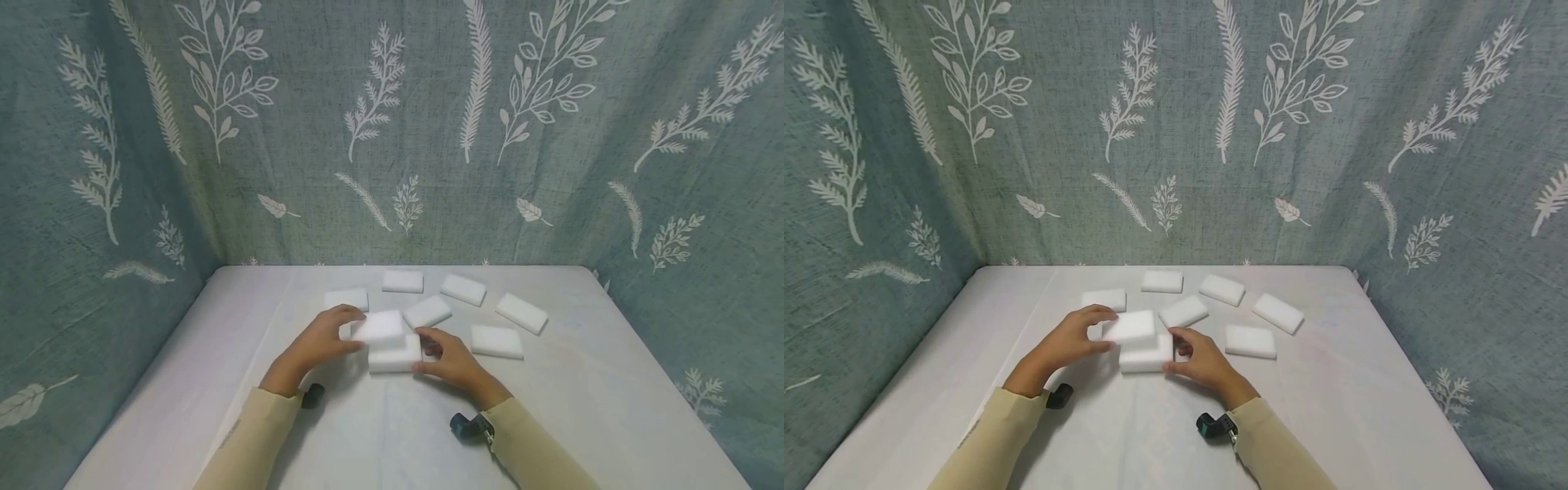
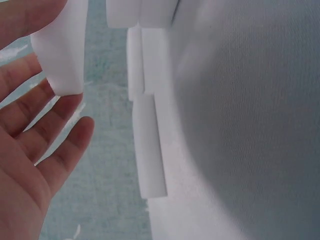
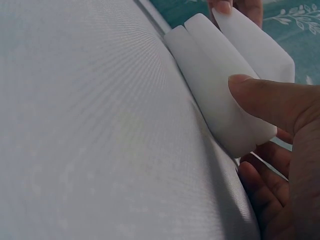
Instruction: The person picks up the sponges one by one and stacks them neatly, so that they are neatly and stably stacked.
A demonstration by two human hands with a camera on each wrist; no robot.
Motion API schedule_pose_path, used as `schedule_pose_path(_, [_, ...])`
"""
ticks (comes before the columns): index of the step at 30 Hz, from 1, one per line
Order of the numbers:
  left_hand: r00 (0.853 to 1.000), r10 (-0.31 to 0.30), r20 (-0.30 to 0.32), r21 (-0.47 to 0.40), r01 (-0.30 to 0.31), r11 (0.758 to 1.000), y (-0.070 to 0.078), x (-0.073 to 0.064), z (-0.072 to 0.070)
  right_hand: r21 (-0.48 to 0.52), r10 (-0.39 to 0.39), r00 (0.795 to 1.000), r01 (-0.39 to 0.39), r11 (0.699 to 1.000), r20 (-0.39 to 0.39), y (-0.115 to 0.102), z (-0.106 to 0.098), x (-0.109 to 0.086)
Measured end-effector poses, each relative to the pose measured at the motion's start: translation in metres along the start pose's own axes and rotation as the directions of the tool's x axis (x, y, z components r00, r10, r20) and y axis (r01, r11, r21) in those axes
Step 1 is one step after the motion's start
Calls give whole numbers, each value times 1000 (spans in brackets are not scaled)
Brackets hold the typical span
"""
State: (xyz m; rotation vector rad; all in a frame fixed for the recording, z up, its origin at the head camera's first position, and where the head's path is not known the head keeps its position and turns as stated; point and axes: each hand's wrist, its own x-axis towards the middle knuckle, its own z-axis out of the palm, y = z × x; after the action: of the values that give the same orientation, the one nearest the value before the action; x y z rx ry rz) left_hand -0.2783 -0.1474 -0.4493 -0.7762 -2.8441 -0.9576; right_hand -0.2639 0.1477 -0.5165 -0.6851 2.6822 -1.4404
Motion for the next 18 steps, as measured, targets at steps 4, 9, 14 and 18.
schedule_pose_path(4, [1000, 20, 9, 4, -20, 1000, 3, 1, 3, 3, -6, 1000, 6, 1000, -2, -1, -1, 0])
schedule_pose_path(9, [999, 50, 14, 9, -50, 999, 6, 1, 9, 23, 1, 1000, -1, 1000, -3, -2, -1, 0])
schedule_pose_path(14, [999, 41, 12, -5, -41, 999, 9, 1, 14, 65, 13, 1000, -13, 998, -9, -4, -1, -2])
schedule_pose_path(18, [999, 53, 12, 8, -53, 999, 12, 0, 15, 65, 11, 1000, -10, 998, -15, -6, -1, -2])
